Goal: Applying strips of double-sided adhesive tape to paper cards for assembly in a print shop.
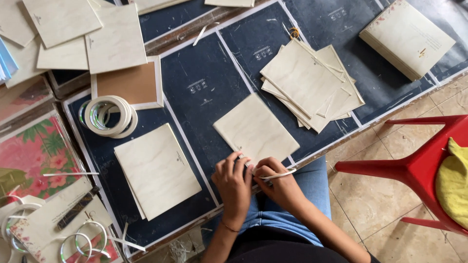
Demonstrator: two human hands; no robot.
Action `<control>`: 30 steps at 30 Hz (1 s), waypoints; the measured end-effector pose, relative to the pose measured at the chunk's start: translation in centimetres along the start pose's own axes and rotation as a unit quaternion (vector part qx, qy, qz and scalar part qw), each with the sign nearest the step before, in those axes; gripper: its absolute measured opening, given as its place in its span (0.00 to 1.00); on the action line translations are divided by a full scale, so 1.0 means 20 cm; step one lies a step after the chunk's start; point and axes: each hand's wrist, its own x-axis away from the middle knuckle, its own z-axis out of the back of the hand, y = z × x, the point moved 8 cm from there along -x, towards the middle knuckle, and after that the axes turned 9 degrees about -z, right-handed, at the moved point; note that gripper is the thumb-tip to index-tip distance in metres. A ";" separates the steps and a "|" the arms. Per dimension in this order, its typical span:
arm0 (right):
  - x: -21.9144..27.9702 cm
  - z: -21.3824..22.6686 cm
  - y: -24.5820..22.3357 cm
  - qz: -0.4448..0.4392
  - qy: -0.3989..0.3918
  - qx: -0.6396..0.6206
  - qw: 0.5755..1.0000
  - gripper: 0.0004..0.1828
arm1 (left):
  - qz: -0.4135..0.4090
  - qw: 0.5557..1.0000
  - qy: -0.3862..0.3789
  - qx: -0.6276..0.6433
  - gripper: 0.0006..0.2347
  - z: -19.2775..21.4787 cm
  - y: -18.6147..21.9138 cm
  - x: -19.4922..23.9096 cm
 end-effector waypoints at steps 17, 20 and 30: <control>0.06 0.21 -0.16 -0.016 0.096 0.032 0.995 0.05 | 0.002 0.996 -0.084 0.035 0.20 0.01 -0.13 0.02; 0.06 0.19 -0.14 -0.039 0.092 0.032 0.994 0.05 | 0.007 0.995 -0.094 0.042 0.22 0.02 -0.13 0.03; -0.01 0.11 -0.02 -0.054 0.062 0.101 0.992 0.10 | 0.054 0.987 -0.125 0.079 0.25 0.01 -0.11 0.04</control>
